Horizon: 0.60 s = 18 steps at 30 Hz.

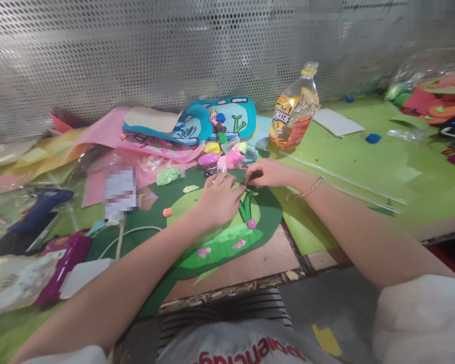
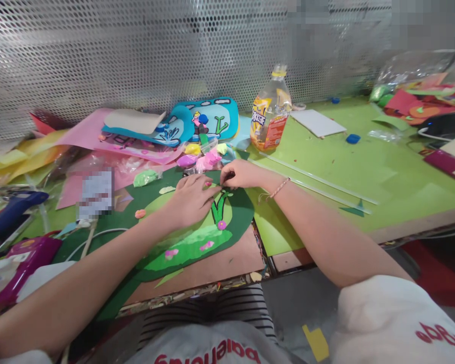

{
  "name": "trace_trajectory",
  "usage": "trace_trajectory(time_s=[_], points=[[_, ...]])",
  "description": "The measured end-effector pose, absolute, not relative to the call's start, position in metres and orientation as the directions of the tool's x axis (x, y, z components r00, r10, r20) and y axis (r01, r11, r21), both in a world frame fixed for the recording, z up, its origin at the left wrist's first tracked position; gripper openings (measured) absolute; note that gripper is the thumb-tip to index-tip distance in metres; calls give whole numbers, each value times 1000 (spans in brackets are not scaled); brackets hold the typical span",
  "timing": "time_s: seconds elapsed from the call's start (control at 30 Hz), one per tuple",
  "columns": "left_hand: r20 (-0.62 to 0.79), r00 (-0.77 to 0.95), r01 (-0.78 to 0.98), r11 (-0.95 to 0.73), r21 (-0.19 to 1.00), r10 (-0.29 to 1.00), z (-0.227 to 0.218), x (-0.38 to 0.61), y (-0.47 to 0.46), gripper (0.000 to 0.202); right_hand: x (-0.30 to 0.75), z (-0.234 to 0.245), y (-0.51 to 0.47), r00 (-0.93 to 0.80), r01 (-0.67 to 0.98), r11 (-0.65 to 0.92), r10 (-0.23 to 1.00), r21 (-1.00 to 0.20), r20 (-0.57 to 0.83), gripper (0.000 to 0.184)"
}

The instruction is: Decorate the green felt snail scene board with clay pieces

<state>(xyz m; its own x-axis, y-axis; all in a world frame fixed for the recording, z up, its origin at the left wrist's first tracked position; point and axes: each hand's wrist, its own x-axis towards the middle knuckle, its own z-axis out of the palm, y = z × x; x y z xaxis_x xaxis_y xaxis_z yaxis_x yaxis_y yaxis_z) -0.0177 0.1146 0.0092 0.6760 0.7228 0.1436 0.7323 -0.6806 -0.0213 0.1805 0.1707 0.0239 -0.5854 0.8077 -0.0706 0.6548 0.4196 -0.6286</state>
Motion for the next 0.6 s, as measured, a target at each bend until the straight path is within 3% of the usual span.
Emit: trace_trajectory(time_s=[0.1, 0.6], points=[[134, 679, 731, -682, -25, 722, 10, -18, 114, 39, 180, 25, 168, -560, 688, 381, 820, -617, -118, 18], [150, 664, 740, -673, 12, 732, 8, -17, 116, 37, 184, 28, 166, -618, 708, 511, 782, -487, -79, 15]])
